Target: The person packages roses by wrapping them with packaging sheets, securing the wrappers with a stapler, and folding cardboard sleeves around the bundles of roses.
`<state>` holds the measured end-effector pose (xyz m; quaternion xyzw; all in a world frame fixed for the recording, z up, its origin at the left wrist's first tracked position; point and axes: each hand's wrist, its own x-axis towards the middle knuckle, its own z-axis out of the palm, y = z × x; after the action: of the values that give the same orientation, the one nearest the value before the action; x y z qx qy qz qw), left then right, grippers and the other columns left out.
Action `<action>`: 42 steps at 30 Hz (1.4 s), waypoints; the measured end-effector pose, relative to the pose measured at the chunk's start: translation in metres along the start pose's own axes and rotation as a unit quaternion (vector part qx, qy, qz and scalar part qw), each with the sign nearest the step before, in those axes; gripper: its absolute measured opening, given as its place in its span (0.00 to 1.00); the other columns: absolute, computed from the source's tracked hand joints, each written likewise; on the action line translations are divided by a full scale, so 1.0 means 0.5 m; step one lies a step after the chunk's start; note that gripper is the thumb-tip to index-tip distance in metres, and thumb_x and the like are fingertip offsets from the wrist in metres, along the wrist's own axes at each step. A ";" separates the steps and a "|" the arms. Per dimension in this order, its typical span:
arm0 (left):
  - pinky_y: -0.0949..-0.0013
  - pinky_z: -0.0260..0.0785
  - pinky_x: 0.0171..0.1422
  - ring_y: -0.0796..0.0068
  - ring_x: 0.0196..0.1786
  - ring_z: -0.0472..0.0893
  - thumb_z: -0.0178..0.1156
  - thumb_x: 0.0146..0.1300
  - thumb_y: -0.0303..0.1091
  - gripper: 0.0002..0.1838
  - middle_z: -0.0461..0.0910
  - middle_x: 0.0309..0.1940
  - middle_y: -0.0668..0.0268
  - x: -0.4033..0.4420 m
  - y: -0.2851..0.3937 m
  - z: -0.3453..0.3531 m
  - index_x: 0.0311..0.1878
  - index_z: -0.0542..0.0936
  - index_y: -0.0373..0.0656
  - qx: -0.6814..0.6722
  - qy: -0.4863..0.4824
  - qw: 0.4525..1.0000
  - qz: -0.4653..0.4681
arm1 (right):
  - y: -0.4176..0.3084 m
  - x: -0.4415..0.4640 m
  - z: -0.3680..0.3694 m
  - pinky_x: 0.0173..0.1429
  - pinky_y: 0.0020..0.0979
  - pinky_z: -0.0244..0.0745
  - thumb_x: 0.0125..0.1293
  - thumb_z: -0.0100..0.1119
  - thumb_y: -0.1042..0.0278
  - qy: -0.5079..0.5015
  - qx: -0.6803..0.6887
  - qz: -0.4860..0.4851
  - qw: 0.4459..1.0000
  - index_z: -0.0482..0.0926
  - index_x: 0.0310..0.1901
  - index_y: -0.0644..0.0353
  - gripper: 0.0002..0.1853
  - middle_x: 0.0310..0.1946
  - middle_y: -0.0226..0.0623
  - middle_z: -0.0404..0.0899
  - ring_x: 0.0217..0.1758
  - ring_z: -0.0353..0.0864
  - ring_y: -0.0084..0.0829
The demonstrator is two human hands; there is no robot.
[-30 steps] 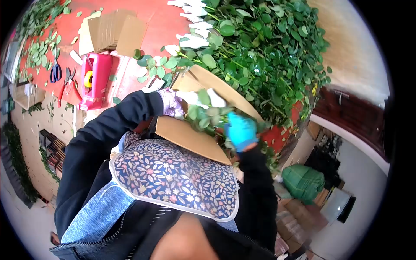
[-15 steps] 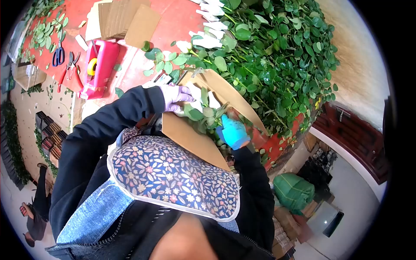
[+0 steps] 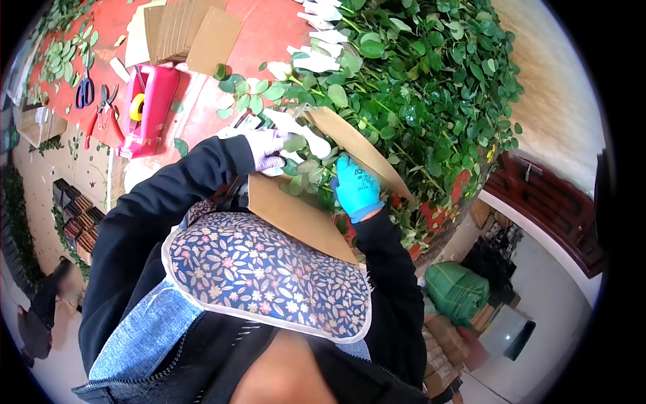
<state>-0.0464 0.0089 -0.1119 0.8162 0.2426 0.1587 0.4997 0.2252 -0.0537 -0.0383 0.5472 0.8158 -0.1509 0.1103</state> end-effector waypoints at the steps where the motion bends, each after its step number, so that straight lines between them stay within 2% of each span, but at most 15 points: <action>1: 0.56 0.72 0.55 0.52 0.50 0.79 0.63 0.60 0.35 0.28 0.78 0.49 0.55 0.000 -0.005 0.007 0.64 0.71 0.47 0.016 -0.009 1.000 -0.004 | 0.008 -0.004 0.010 0.34 0.41 0.77 0.57 0.61 0.62 -0.006 0.013 0.007 1.000 0.69 0.58 0.65 0.28 0.30 0.43 0.82 0.30 0.83 0.42; 4: 0.54 0.72 0.55 0.53 0.50 0.80 0.64 0.60 0.35 0.24 0.80 0.49 0.55 0.003 0.013 0.006 0.60 0.74 0.45 0.036 -0.025 0.998 -0.033 | 0.020 -0.027 0.008 0.36 0.43 0.77 0.56 0.63 0.61 -0.003 0.005 0.035 0.999 0.69 0.60 0.64 0.31 0.33 0.46 0.82 0.34 0.83 0.43; 5: 0.54 0.72 0.54 0.54 0.49 0.80 0.64 0.60 0.36 0.23 0.80 0.49 0.55 -0.001 0.011 0.006 0.58 0.74 0.45 0.024 -0.013 0.999 -0.022 | 0.016 -0.041 -0.001 0.56 0.43 0.74 0.54 0.65 0.66 -0.057 0.050 0.110 0.991 0.66 0.65 0.61 0.35 0.52 0.50 0.78 0.53 0.78 0.49; 9: 0.55 0.73 0.51 0.53 0.48 0.80 0.64 0.60 0.38 0.21 0.79 0.45 0.56 0.013 0.067 -0.043 0.56 0.75 0.45 0.056 -0.025 0.997 -0.047 | 0.041 -0.078 0.021 0.57 0.43 0.74 0.55 0.65 0.68 -0.061 0.065 0.088 0.992 0.64 0.69 0.57 0.38 0.57 0.50 0.76 0.55 0.77 0.49; 13: 0.56 0.72 0.55 0.52 0.51 0.78 0.67 0.55 0.34 0.27 0.75 0.50 0.55 0.021 0.067 -0.044 0.59 0.73 0.44 0.080 -0.035 0.995 -0.055 | 0.047 -0.080 0.029 0.54 0.43 0.76 0.56 0.61 0.68 -0.034 0.024 0.073 0.996 0.64 0.70 0.53 0.37 0.55 0.43 0.78 0.52 0.80 0.45; 17: 0.58 0.68 0.64 0.51 0.59 0.75 0.70 0.51 0.32 0.38 0.72 0.59 0.54 0.013 0.047 -0.027 0.68 0.67 0.45 0.042 -0.021 0.999 -0.026 | 0.046 -0.089 -0.017 0.36 0.39 0.77 0.59 0.57 0.71 -0.011 0.012 0.058 0.998 0.71 0.62 0.53 0.27 0.40 0.36 0.81 0.36 0.83 0.39; 19: 0.58 0.69 0.62 0.50 0.57 0.76 0.70 0.53 0.33 0.41 0.74 0.56 0.51 0.008 0.039 -0.023 0.71 0.63 0.45 0.030 -0.018 0.999 -0.024 | 0.058 -0.092 0.007 0.39 0.41 0.77 0.58 0.60 0.68 -0.047 0.059 0.042 0.996 0.72 0.61 0.54 0.27 0.39 0.39 0.81 0.39 0.82 0.42; 21: 0.58 0.70 0.61 0.52 0.54 0.78 0.70 0.53 0.33 0.41 0.76 0.53 0.51 0.011 0.036 -0.026 0.70 0.64 0.43 0.015 -0.065 0.996 -0.064 | 0.048 -0.086 0.019 0.40 0.44 0.75 0.59 0.62 0.64 -0.083 0.110 0.002 0.990 0.74 0.57 0.56 0.23 0.32 0.41 0.81 0.36 0.81 0.46; 24: 0.59 0.72 0.54 0.55 0.47 0.81 0.70 0.52 0.35 0.38 0.80 0.45 0.52 0.002 0.025 -0.026 0.67 0.67 0.40 0.010 -0.112 0.987 -0.117 | 0.042 -0.082 0.045 0.40 0.44 0.75 0.61 0.62 0.62 -0.133 0.121 -0.005 0.984 0.75 0.56 0.56 0.22 0.32 0.42 0.80 0.36 0.81 0.46; 28: 0.61 0.72 0.51 0.57 0.45 0.81 0.70 0.54 0.35 0.25 0.80 0.40 0.57 0.000 0.052 -0.032 0.55 0.76 0.41 -0.027 -0.062 0.993 -0.101 | 0.066 -0.115 0.002 0.43 0.45 0.75 0.63 0.60 0.57 -0.019 0.158 -0.001 0.987 0.71 0.62 0.53 0.26 0.35 0.42 0.81 0.38 0.81 0.46; 30: 0.62 0.73 0.52 0.58 0.45 0.81 0.69 0.54 0.34 0.21 0.80 0.39 0.58 0.007 0.059 -0.043 0.52 0.78 0.44 -0.017 -0.125 0.985 -0.117 | 0.080 -0.135 -0.042 0.44 0.44 0.75 0.61 0.61 0.59 0.024 0.150 -0.019 0.988 0.71 0.63 0.51 0.28 0.35 0.41 0.81 0.38 0.81 0.46; 32: 0.62 0.73 0.54 0.57 0.47 0.80 0.69 0.54 0.34 0.20 0.79 0.44 0.58 0.007 0.057 -0.042 0.51 0.80 0.46 -0.020 -0.141 0.979 -0.146 | 0.099 -0.172 -0.074 0.44 0.44 0.75 0.59 0.61 0.62 -0.030 0.079 0.051 0.995 0.71 0.63 0.51 0.28 0.37 0.42 0.81 0.40 0.81 0.45; 34: 0.61 0.73 0.55 0.55 0.50 0.79 0.70 0.53 0.35 0.20 0.76 0.51 0.57 -0.002 0.022 -0.014 0.51 0.81 0.48 0.019 -0.047 0.999 -0.021 | 0.134 -0.223 -0.100 0.44 0.44 0.75 0.57 0.60 0.68 -0.017 0.078 0.062 0.995 0.72 0.62 0.51 0.28 0.39 0.42 0.81 0.41 0.81 0.44; 35: 0.59 0.73 0.56 0.55 0.53 0.78 0.70 0.52 0.34 0.22 0.73 0.55 0.58 0.001 0.020 -0.015 0.52 0.81 0.49 0.036 -0.085 0.995 -0.050 | 0.135 -0.240 -0.130 0.42 0.43 0.74 0.55 0.58 0.72 -0.103 -0.012 0.111 0.988 0.73 0.61 0.52 0.28 0.38 0.41 0.80 0.39 0.81 0.43; 42: 0.58 0.72 0.55 0.57 0.51 0.78 0.71 0.51 0.33 0.25 0.74 0.51 0.60 0.000 0.023 -0.017 0.55 0.80 0.51 0.076 -0.114 0.988 -0.075 | 0.053 -0.184 -0.186 0.36 0.42 0.73 0.55 0.58 0.70 -0.016 -0.029 0.027 0.999 0.70 0.64 0.52 0.31 0.33 0.39 0.78 0.33 0.79 0.43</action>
<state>-0.0480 0.0107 -0.0978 0.8441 0.2557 0.0081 0.4711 0.2832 -0.0892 0.0765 0.5633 0.8028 -0.1327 0.1438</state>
